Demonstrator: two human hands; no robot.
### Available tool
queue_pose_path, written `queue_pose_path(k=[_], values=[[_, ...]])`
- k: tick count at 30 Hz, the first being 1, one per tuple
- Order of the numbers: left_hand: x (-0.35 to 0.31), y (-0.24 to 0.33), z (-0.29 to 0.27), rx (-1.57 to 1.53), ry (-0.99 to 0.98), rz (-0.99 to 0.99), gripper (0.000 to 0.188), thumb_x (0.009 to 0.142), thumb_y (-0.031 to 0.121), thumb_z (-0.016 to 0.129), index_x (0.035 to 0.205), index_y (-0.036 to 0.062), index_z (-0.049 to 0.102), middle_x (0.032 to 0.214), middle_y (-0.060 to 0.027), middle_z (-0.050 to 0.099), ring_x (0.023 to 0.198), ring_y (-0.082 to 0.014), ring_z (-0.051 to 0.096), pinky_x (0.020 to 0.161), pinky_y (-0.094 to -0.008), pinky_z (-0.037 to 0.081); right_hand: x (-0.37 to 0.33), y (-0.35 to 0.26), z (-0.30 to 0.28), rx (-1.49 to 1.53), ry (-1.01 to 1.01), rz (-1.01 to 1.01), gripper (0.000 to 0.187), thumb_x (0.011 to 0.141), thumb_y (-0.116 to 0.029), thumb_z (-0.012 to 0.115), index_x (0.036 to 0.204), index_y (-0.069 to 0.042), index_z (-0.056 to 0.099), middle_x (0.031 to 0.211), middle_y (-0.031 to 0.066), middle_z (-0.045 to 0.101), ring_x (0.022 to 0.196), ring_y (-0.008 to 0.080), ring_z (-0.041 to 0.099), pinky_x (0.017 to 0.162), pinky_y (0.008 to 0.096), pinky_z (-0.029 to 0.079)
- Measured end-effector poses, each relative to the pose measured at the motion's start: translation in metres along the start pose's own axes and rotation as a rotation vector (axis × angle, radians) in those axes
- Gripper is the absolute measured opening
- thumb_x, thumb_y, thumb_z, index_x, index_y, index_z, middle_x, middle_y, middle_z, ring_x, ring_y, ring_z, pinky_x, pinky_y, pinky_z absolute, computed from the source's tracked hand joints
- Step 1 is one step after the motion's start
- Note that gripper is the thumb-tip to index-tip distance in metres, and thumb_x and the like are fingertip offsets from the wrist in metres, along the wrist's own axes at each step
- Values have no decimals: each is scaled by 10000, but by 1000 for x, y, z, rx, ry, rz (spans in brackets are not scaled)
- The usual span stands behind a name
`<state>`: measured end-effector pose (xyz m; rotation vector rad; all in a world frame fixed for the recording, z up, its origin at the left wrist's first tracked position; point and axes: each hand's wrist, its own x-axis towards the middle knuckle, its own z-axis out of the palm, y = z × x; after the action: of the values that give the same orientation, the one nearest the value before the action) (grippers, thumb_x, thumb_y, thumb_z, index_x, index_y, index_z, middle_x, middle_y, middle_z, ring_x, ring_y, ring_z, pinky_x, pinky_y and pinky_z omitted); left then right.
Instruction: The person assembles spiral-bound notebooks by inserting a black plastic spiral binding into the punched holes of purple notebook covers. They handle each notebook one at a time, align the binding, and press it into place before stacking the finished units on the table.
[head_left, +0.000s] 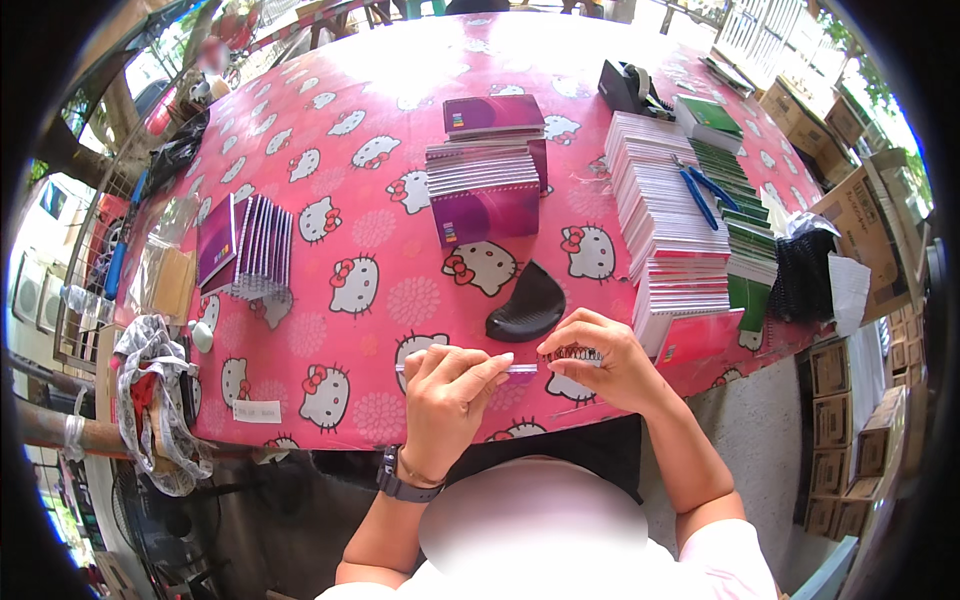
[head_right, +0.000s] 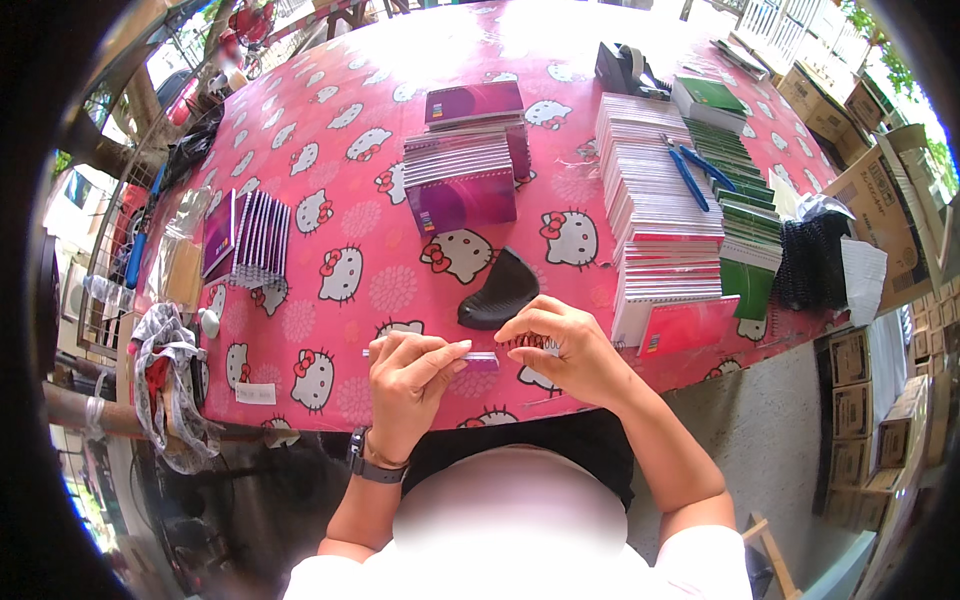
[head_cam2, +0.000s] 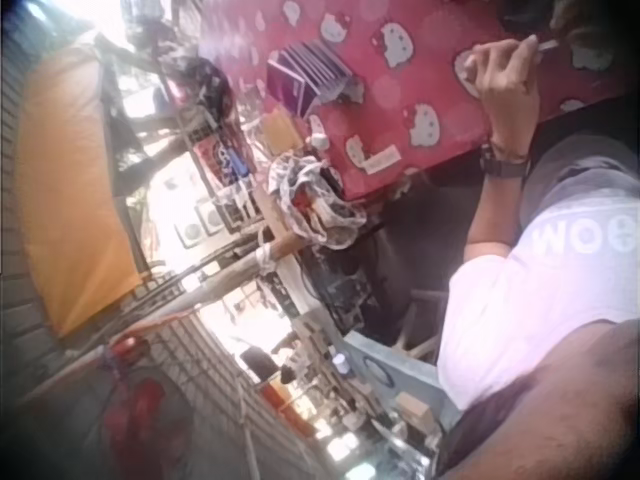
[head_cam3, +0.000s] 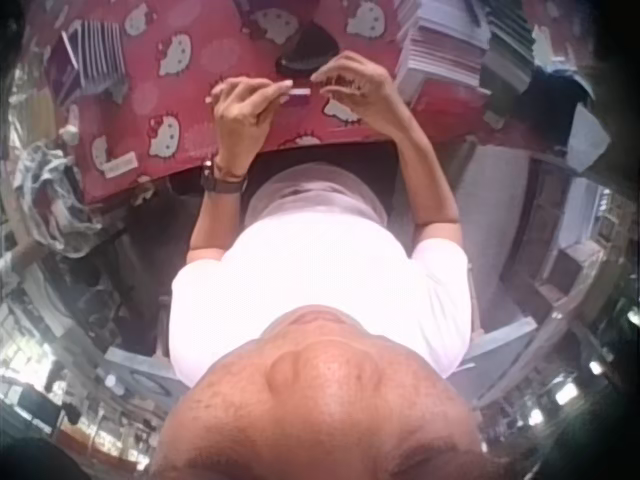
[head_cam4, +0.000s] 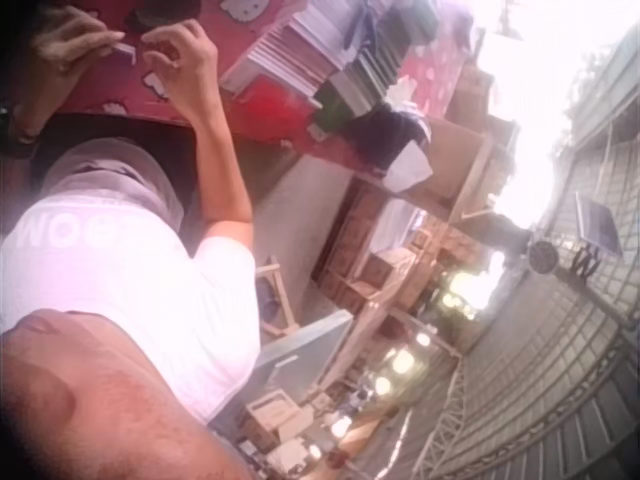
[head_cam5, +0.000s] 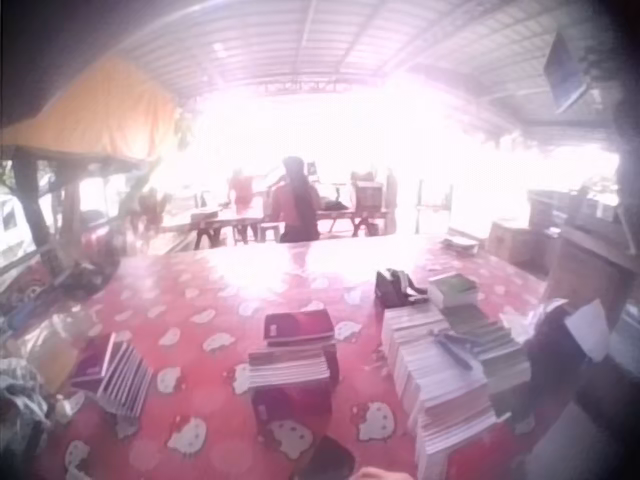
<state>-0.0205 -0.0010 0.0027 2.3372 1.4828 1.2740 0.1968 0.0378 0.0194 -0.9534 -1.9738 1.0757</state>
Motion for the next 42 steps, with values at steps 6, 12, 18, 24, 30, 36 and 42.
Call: queue_pose_path(k=[6, 12, 18, 24, 30, 36, 42], values=[[-2, 2, -2, -10, -19, 2, 235, 712, 147, 757, 945, 164, 734, 799, 30, 637, 766, -159, 552, 726, -311, 368, 1, -1, 7, -1, 22, -23, 208, 722, 4, 752, 907, -57, 678, 871, 47, 617, 813, 156, 607, 707, 277, 501], [-2, 1, -2, -8, -27, -1, 195, 740, 164, 739, 934, 150, 722, 813, 35, 632, 786, -156, 557, 734, -314, 357, 1, 0, 9, -88, 101, -97, 232, 688, 69, 730, 866, -68, 674, 824, 23, 587, 819, 149, 583, 698, 282, 498], [-3, 3, -3, -5, -32, -1, 184, 745, 167, 736, 927, 150, 721, 806, 33, 631, 784, -159, 558, 733, -315, 358, 1, 2, 7, -122, 0, -173, 234, 704, 43, 733, 901, -73, 684, 806, 13, 587, 823, 152, 576, 701, 287, 497], [-3, 6, -5, 9, -71, -36, 197, 735, 186, 745, 924, 142, 707, 842, 15, 632, 835, -176, 567, 761, -344, 361, -9, 1, 6, 61, -95, 34, 448, 808, -104, 710, 1228, -83, 557, 791, 55, 618, 765, 191, 627, 673, 341, 507], [6, 24, -3, -70, -153, 16, 258, 701, 231, 768, 908, 132, 650, 859, -11, 628, 840, -211, 571, 790, -386, 363, -10, -12, 5, -135, -179, 6, 397, 876, -130, 619, 1243, -74, 478, 785, 150, 644, 722, 313, 659, 641, 385, 514], [-3, 23, -7, 21, -174, 37, 175, 790, 310, 699, 863, 154, 665, 818, 31, 646, 846, -164, 581, 818, -368, 338, 24, 5, 1, -491, -12, -26, 607, 771, -314, 745, 1278, -99, 490, 1218, 189, 540, 1101, 332, 539, 896, 425, 454], [-3, 12, -5, -86, -263, 58, 194, 816, 301, 686, 943, 155, 671, 914, 32, 651, 907, -152, 586, 906, -392, 315, 39, 39, 15, -802, -112, 33, 770, 645, -482, 791, 1264, -134, 492, 1428, 261, 323, 1250, 428, 379, 1027, 527, 341]])
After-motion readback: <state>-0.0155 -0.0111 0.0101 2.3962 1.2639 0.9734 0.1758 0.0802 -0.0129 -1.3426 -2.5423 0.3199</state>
